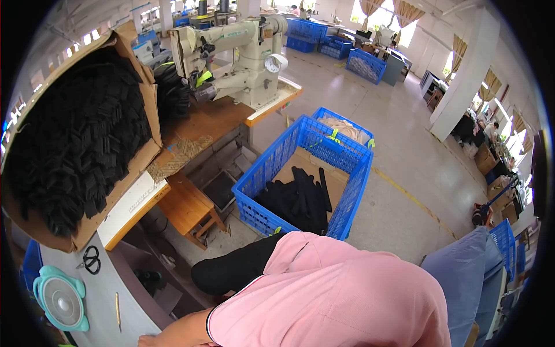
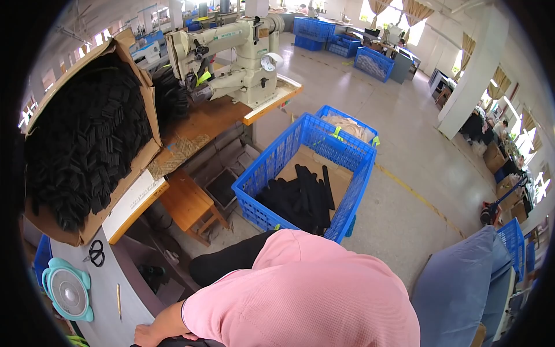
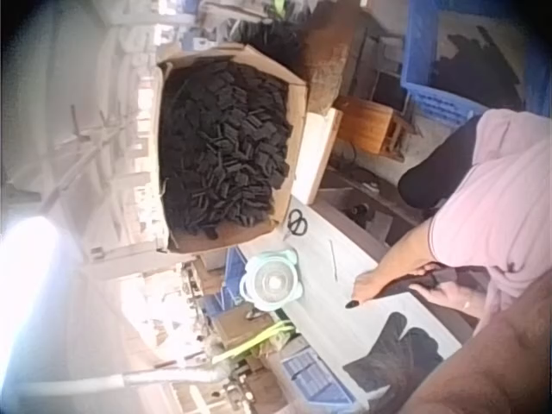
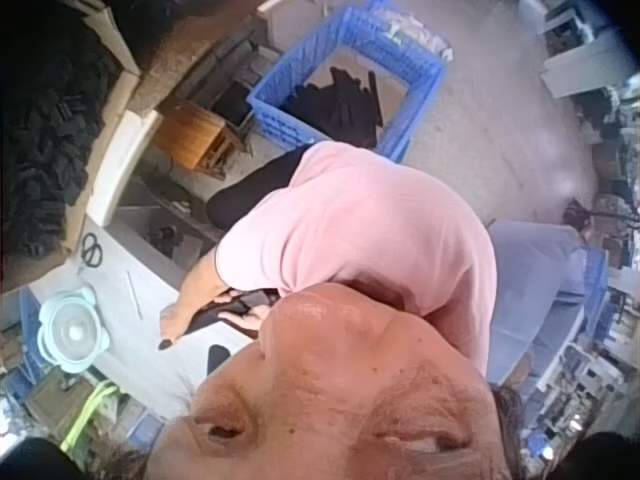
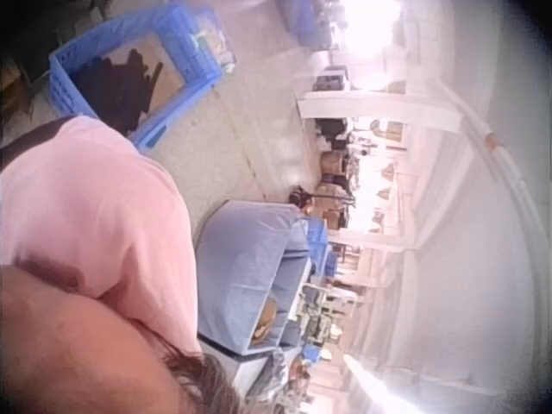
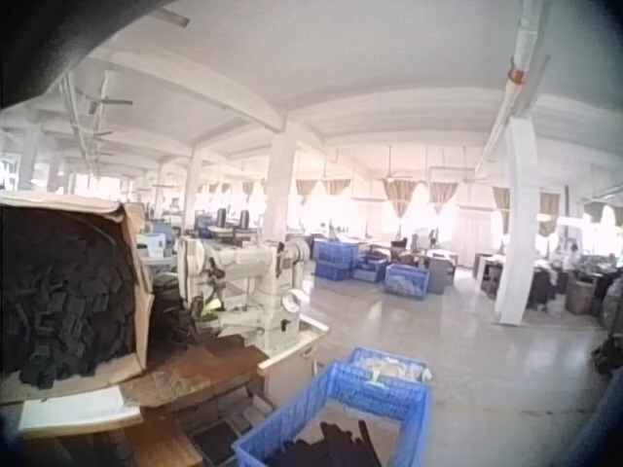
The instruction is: The recorder is manually assembling fabric components by inserting stiffening strips into fabric sleeves and using a small tool to tuck the edges.
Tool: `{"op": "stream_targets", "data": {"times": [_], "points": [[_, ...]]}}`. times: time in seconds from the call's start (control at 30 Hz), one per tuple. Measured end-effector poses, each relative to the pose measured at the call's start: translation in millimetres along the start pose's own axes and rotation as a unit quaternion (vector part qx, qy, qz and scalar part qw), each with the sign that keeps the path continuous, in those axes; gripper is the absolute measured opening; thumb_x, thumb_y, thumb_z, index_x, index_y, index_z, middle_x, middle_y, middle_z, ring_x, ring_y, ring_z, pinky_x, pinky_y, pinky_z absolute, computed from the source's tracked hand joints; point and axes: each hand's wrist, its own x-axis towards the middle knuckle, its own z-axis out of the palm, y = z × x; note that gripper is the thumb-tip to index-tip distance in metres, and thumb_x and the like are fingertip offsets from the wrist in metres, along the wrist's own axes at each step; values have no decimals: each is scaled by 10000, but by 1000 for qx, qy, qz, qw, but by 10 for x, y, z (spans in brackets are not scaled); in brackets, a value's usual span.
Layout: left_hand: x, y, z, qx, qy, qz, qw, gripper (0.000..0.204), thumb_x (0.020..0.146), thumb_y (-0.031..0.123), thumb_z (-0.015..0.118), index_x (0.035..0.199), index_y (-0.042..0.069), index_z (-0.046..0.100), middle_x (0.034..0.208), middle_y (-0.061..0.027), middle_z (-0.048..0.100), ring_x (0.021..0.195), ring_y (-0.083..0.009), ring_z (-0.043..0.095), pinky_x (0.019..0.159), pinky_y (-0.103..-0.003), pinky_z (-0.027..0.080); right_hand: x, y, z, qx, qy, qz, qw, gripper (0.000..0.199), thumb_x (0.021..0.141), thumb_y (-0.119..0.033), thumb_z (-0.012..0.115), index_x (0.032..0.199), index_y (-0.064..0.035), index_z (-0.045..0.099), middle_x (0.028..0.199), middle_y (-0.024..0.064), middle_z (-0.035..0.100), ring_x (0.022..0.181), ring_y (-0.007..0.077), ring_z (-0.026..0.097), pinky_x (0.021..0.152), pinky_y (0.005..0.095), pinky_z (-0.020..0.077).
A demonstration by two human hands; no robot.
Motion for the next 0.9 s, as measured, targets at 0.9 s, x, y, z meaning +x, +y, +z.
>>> {"op": "stream_targets", "data": {"times": [0.9], "points": [[321,-92,38,-60,60,56,995,255,980,236,630,1088,8,591,831,-37,605,722,-152,610,693,-344,562,415,-89,-288,-109,-227,35,967,457,951,-507,530,908,-67,645,765,156,697,741,374,670,671,485,509]]}}
